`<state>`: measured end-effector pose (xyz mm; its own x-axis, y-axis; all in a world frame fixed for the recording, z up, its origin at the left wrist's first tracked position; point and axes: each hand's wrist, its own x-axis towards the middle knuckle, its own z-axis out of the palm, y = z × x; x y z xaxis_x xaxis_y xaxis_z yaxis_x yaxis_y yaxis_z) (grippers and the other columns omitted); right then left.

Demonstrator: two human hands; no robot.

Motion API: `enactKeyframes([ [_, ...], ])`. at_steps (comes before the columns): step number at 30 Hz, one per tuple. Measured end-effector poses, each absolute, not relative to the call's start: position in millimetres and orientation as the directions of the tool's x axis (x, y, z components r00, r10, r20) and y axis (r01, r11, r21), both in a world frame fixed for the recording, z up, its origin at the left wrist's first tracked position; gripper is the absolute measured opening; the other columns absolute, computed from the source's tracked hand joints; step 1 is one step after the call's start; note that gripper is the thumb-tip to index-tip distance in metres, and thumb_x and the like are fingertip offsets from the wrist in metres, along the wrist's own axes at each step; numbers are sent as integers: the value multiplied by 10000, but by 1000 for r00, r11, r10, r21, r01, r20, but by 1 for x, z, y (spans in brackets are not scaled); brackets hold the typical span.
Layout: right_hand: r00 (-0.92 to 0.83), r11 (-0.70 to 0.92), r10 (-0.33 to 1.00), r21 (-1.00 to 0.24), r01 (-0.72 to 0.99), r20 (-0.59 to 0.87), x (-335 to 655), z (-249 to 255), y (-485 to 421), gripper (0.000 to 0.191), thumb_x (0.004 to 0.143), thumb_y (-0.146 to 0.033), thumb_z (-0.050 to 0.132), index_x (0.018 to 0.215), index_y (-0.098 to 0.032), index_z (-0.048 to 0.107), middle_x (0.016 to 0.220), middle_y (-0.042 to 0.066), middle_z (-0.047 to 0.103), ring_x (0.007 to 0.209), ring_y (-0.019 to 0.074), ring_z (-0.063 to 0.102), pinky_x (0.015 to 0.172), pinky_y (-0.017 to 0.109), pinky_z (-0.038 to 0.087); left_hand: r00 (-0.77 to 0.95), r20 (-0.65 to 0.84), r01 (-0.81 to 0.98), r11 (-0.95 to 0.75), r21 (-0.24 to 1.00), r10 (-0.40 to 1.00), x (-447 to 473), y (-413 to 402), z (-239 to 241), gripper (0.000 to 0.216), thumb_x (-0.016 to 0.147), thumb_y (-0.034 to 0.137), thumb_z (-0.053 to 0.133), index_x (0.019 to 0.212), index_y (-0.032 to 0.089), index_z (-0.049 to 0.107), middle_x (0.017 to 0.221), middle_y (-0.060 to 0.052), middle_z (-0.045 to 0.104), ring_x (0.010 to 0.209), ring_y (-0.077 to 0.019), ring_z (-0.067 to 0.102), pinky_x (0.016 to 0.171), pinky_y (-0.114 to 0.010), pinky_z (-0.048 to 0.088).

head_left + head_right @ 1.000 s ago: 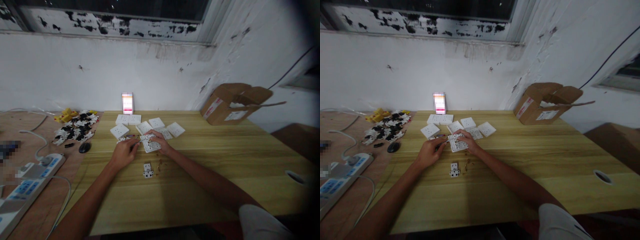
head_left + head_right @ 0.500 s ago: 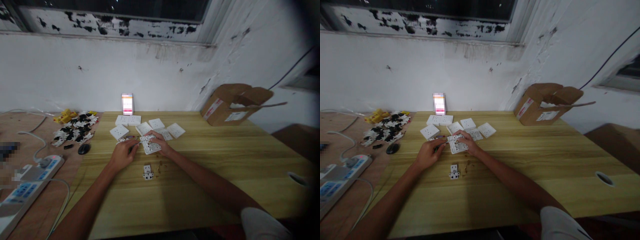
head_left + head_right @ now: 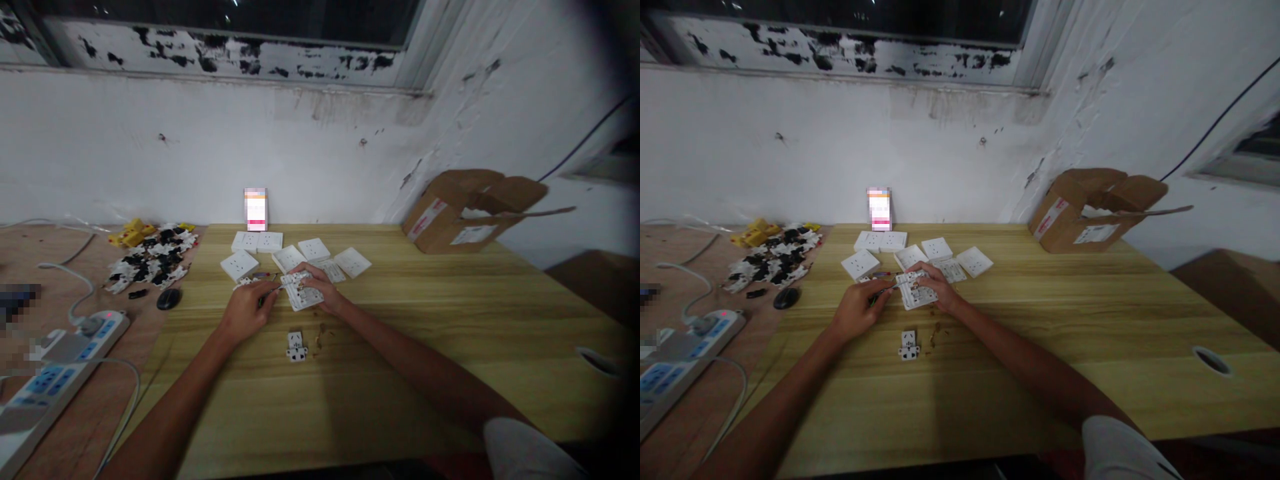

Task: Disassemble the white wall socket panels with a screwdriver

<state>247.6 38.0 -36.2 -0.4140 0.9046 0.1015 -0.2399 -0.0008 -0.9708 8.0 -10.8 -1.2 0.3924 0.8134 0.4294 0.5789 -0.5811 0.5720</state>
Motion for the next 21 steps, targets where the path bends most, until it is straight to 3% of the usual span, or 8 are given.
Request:
enactKeyframes([
  [15,-404,-2,910,-971,-237,97,246,-44,43,344,814,-384,742,1103,-205,688,860,5,696,687,155,619,607,236,466,352,412,631,-538,559,841,11,-13,-5,314,1027,309,510,1209,217,747,1217,-65,771,1165,-272,712,1005,-414,557],
  [21,-402,11,910,-973,-229,104,246,-47,44,333,829,-366,730,1120,-209,698,897,7,711,715,156,634,625,238,481,346,404,655,-526,542,847,14,-15,-4,292,1015,299,519,1163,218,758,1161,-69,784,1056,-267,739,927,-396,566],
])
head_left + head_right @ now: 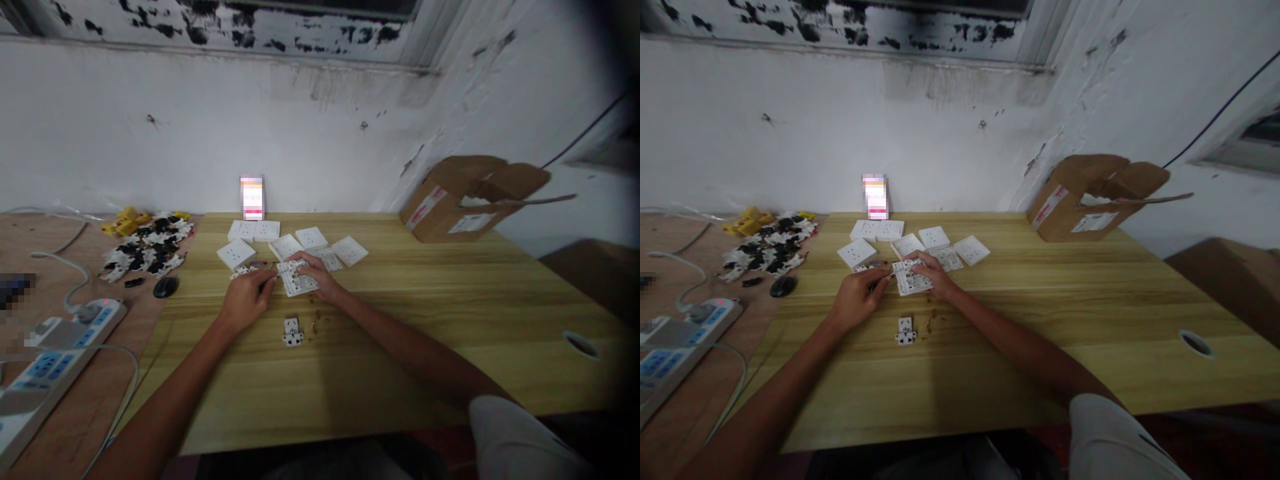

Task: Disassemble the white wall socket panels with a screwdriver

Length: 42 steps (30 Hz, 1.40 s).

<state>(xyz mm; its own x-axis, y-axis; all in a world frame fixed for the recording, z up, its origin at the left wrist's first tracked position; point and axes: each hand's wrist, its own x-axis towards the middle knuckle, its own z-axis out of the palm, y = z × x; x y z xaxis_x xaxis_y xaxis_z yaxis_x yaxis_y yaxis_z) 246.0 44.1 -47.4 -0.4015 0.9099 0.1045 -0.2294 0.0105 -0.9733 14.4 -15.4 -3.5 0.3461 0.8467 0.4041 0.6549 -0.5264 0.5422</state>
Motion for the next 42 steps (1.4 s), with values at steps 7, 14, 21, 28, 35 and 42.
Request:
enactKeyframes([
  [7,-438,25,890,-972,-233,128,248,-49,45,318,822,-336,710,1106,-192,705,913,22,716,709,156,628,624,236,465,366,405,560,-546,624,838,8,-11,-2,254,1002,307,570,1105,211,781,1099,-69,802,989,-249,754,879,-362,558],
  [14,-446,16,885,-968,-249,130,249,-46,43,339,820,-343,708,1120,-186,704,897,30,715,706,162,631,612,237,463,366,398,524,-540,659,841,9,-9,-4,254,1006,315,580,1115,219,788,1105,-67,801,1005,-254,750,905,-373,550],
  [21,-438,-38,895,-963,-268,86,250,-43,41,346,779,-332,736,1089,-181,703,879,18,715,668,149,627,575,230,463,357,394,488,-529,694,847,10,-8,-9,267,1010,341,580,1134,232,790,1122,-72,800,1017,-265,750,916,-396,557],
  [28,-444,-37,891,-961,-274,92,250,-43,42,338,787,-330,738,1089,-184,700,879,15,714,671,146,631,585,230,468,367,386,491,-529,692,846,8,-8,-7,273,1017,351,570,1130,235,789,1131,-66,798,1024,-261,748,918,-388,553],
  [35,-480,-36,871,-962,-272,103,251,-50,46,356,814,-348,728,1124,-180,686,891,26,721,689,155,639,602,236,471,364,376,484,-518,705,852,7,-8,-6,271,1004,357,594,1142,238,795,1129,-65,799,1001,-258,754,900,-378,558],
  [42,-491,-24,864,-966,-258,109,251,-46,44,346,828,-362,728,1126,-189,690,922,27,716,704,155,638,620,241,471,366,367,468,-510,722,855,9,-9,-4,274,1005,356,587,1139,242,798,1111,-64,803,981,-256,753,878,-372,563],
])
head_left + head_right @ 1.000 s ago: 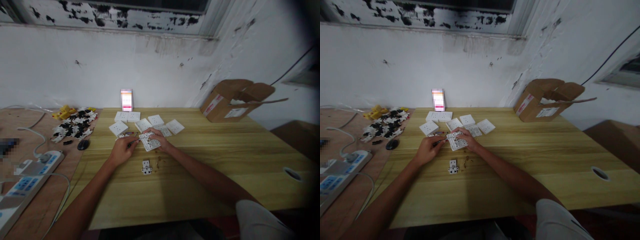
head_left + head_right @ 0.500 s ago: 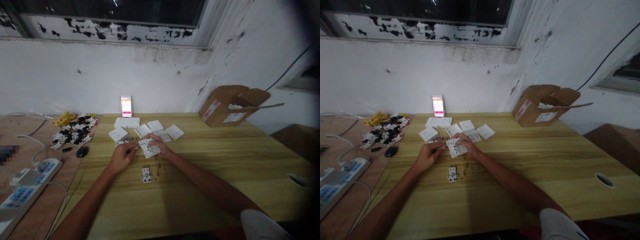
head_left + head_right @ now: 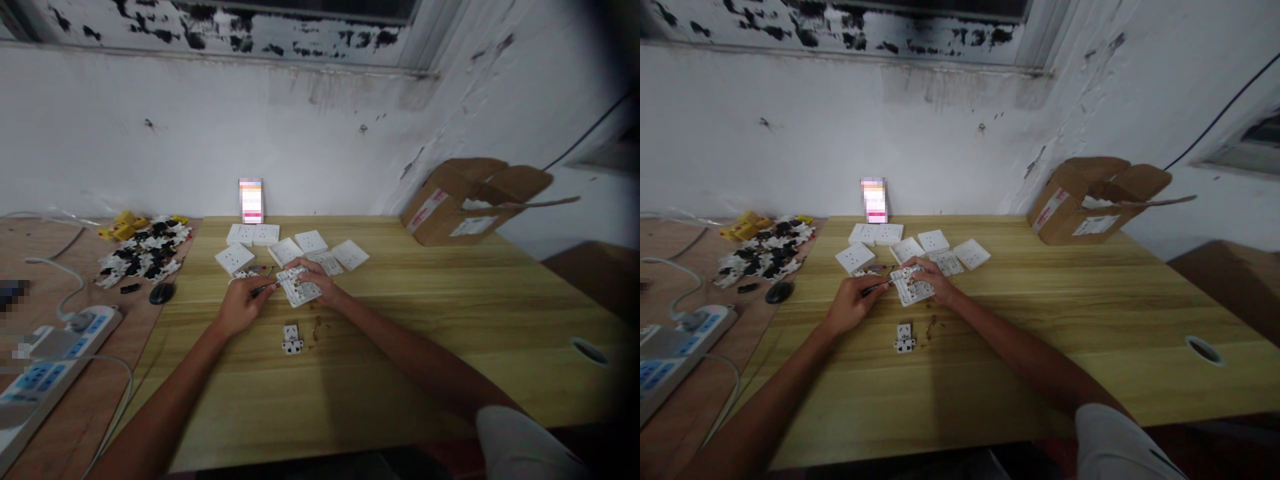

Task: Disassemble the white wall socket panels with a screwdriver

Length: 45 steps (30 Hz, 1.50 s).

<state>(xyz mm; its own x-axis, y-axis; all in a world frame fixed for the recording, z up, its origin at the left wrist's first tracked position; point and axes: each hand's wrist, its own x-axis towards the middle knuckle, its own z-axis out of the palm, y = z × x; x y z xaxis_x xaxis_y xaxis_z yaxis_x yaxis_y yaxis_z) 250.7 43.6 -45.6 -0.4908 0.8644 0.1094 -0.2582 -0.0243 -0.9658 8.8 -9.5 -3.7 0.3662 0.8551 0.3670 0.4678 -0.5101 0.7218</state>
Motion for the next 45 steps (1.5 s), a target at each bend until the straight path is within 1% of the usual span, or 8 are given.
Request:
enactKeyframes([
  [3,-503,-27,859,-971,-238,99,250,-44,43,350,818,-368,743,1115,-189,691,906,24,711,696,153,628,616,237,461,367,366,494,-513,702,855,12,-11,-3,259,1000,356,591,1087,238,804,1054,-64,809,927,-251,752,847,-363,558],
  [7,-474,-50,876,-963,-266,85,249,-45,44,355,820,-358,729,1131,-192,688,893,20,717,685,153,635,603,234,466,335,379,541,-506,672,862,12,-11,-2,252,999,343,585,1075,232,797,1034,-64,809,900,-245,749,821,-353,554],
  [16,-446,-52,891,-959,-280,81,248,-40,41,338,792,-322,724,1102,-189,698,836,1,701,642,144,623,561,226,467,338,397,518,-521,679,853,5,-7,-3,259,1007,357,584,1058,218,797,1094,-82,800,978,-259,749,874,-375,560],
  [20,-446,-50,892,-962,-269,78,248,-39,41,338,790,-329,729,1098,-194,698,864,9,712,654,145,621,563,224,465,352,402,508,-533,676,845,8,-9,-1,252,1011,339,577,1080,222,790,1073,-81,803,953,-253,752,847,-370,564],
  [25,-440,-43,894,-963,-267,82,248,-39,41,328,794,-330,730,1090,-193,703,877,13,716,663,148,631,570,227,469,357,413,508,-545,667,838,8,-9,-1,243,1012,340,578,1050,227,790,1040,-71,807,955,-252,753,890,-386,567],
  [33,-447,-47,891,-960,-277,85,248,-38,41,333,791,-321,728,1096,-192,700,866,9,717,651,146,628,562,227,469,359,420,515,-552,656,834,8,-9,0,263,1014,347,569,1077,223,792,1076,-84,805,972,-255,757,864,-371,572],
  [38,-434,-46,898,-962,-270,79,247,-40,41,343,780,-333,742,1089,-191,700,854,8,708,647,144,617,562,225,464,368,403,537,-546,643,838,8,-10,-1,272,1016,342,562,1115,221,785,1110,-89,798,995,-261,753,882,-383,567],
  [45,-455,-27,885,-967,-254,95,249,-43,43,327,818,-352,730,1108,-205,685,887,11,707,679,151,626,598,235,477,362,422,561,-555,614,831,10,-10,-4,254,1006,315,559,1097,235,783,1070,-76,803,981,-262,750,892,-393,567],
])
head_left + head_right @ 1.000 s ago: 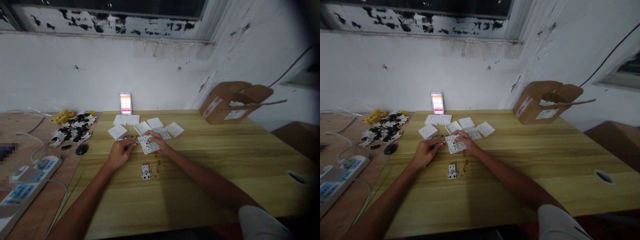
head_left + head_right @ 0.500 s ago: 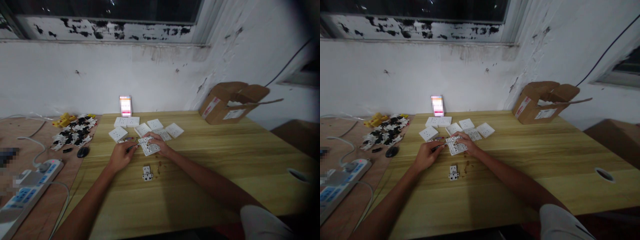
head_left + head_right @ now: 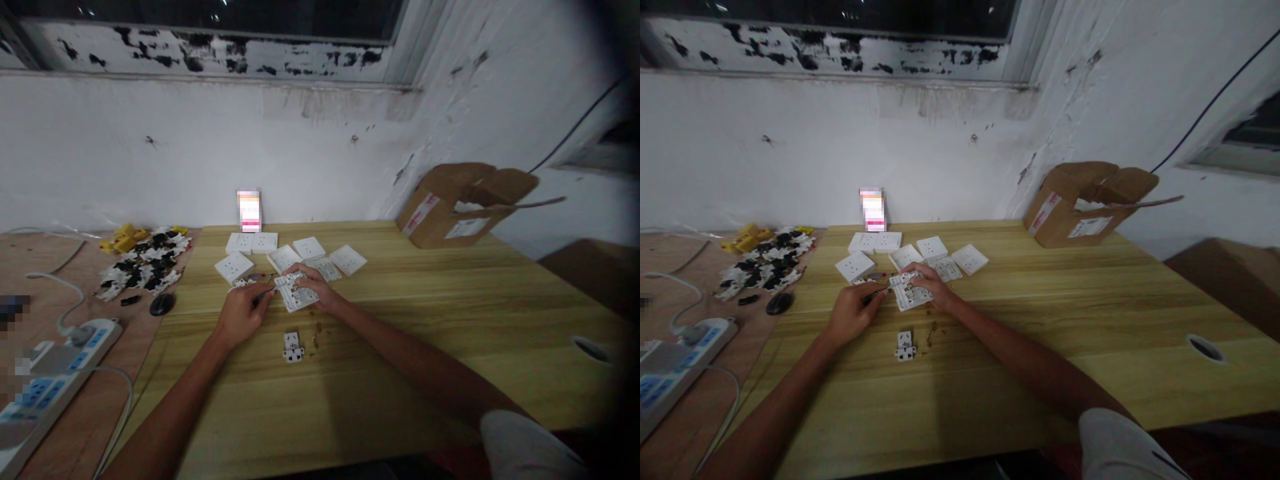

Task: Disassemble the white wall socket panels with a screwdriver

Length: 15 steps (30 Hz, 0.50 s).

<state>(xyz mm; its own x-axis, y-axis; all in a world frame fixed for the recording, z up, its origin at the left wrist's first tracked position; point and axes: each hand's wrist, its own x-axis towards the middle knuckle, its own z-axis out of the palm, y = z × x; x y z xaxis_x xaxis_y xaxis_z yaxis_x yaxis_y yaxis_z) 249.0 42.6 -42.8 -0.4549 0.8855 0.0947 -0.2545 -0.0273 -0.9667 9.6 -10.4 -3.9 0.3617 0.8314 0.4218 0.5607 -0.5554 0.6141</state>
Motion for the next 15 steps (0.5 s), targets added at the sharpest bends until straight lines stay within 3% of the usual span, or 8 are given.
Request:
enactKeyframes([
  [15,-446,-18,890,-967,-254,101,247,-43,43,315,826,-361,731,1098,-209,687,902,11,704,706,155,627,613,236,478,231,363,594,-427,682,903,22,-19,0,245,989,342,590,1005,229,806,963,-48,810,816,-231,725,737,-331,515],
])
